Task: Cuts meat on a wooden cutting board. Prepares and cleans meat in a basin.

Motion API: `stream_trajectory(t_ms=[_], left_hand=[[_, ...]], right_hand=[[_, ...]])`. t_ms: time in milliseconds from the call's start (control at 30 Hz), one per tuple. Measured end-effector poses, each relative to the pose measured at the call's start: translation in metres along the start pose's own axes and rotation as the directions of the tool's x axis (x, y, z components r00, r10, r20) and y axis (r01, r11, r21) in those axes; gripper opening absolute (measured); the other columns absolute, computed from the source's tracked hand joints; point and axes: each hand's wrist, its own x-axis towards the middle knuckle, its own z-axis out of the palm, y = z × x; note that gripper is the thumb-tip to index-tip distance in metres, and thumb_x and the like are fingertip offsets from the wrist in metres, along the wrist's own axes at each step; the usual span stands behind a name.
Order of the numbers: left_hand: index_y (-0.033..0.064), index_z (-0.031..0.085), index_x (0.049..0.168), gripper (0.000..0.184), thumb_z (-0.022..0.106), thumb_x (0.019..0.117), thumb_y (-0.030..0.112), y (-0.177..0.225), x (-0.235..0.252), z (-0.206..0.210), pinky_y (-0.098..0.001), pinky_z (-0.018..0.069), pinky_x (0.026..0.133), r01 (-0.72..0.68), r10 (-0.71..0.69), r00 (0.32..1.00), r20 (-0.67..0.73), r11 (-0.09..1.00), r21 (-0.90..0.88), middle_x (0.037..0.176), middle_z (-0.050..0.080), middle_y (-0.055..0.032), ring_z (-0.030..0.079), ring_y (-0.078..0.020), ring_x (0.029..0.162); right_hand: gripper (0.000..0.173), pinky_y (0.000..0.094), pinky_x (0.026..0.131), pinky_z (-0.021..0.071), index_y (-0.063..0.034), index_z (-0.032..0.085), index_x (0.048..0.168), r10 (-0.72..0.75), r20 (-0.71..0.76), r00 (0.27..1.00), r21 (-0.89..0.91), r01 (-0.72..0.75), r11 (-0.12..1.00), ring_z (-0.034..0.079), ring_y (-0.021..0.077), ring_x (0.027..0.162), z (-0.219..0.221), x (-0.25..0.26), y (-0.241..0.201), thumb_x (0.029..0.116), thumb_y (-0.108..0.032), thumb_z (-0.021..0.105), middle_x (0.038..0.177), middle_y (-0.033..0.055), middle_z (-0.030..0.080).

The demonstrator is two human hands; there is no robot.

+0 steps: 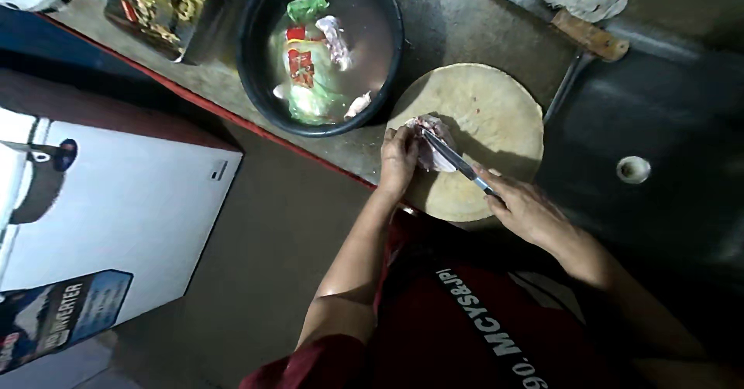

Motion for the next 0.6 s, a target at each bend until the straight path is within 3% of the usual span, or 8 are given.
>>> stream_trajectory(t_ms=[100,200,267,367,467,600], left_hand=[[-0.007,0.069,0.108,0.018,0.062,0.092,-0.002,-0.007,0.003,-0.002,-0.0449,0.0553,0.091,-0.024,0.024,1.0,0.012,1.0,-0.003,0.103,0.068,-0.0239,0.068,-0.0329,0.098],[-0.009,0.067,0.106,0.016,0.06,0.0934,-0.001,-0.016,0.002,-0.003,-0.0398,0.0569,0.087,-0.043,0.045,0.999,0.019,0.993,-0.106,0.099,0.07,-0.0218,0.07,-0.0263,0.092],[-0.0083,0.066,0.103,0.013,0.06,0.0945,0.0,-0.02,-0.001,-0.003,-0.0344,0.0562,0.081,0.0,0.009,0.999,0.034,0.968,-0.25,0.094,0.069,-0.0173,0.067,-0.0188,0.084],[-0.0035,0.063,0.101,0.007,0.059,0.0967,0.001,-0.028,-0.003,-0.006,-0.024,0.052,0.062,0.091,-0.061,0.995,0.077,0.861,-0.501,0.086,0.064,-0.007,0.06,-0.0073,0.068],[0.0,0.06,0.1,0.003,0.059,0.0974,0.001,-0.029,-0.009,-0.018,-0.023,0.0507,0.055,0.193,-0.117,0.981,0.158,0.726,-0.66,0.082,0.063,-0.0033,0.057,-0.0071,0.061],[0.0054,0.058,0.098,0.007,0.053,0.0999,0.001,-0.024,-0.018,-0.036,-0.0211,0.0508,0.055,0.224,-0.075,0.973,0.22,0.547,-0.806,0.078,0.063,-0.0002,0.058,-0.0066,0.06]], right_hand=[[0.06,0.0561,0.083,0.0559,-0.0255,0.035,0.161,0.049,0.019,0.999,0.032,-0.05,0.998,0.068,0.0363,0.095,0.006,-0.002,-0.01,0.1055,-0.016,0.054,0.112,0.0201,0.066],[0.06,0.0556,0.091,0.0549,-0.0216,0.036,0.161,0.063,-0.021,0.998,0.092,-0.061,0.994,0.068,0.037,0.106,0.015,0.006,-0.023,0.1045,-0.012,0.055,0.124,0.0203,0.067],[0.06,0.0568,0.097,0.0524,-0.02,0.036,0.161,0.069,-0.031,0.997,0.151,-0.063,0.987,0.066,0.0377,0.116,0.022,0.018,-0.028,0.1047,-0.012,0.055,0.136,0.019,0.063],[0.06,0.0559,0.104,0.0489,-0.0224,0.034,0.162,0.061,-0.025,0.998,0.231,-0.053,0.971,0.062,0.0342,0.125,0.031,0.022,-0.032,0.1059,-0.013,0.053,0.148,0.0142,0.056],[0.063,0.0565,0.099,0.0521,-0.028,0.035,0.162,0.09,0.035,0.995,0.177,-0.095,0.98,0.066,0.0338,0.118,0.026,0.0,-0.032,0.1048,-0.014,0.057,0.144,0.0129,0.06],[0.06,0.0619,0.093,0.0522,-0.0288,0.039,0.159,0.133,0.035,0.991,0.127,-0.136,0.982,0.068,0.0381,0.108,0.022,-0.036,-0.02,0.1037,-0.014,0.057,0.126,0.0191,0.068]])
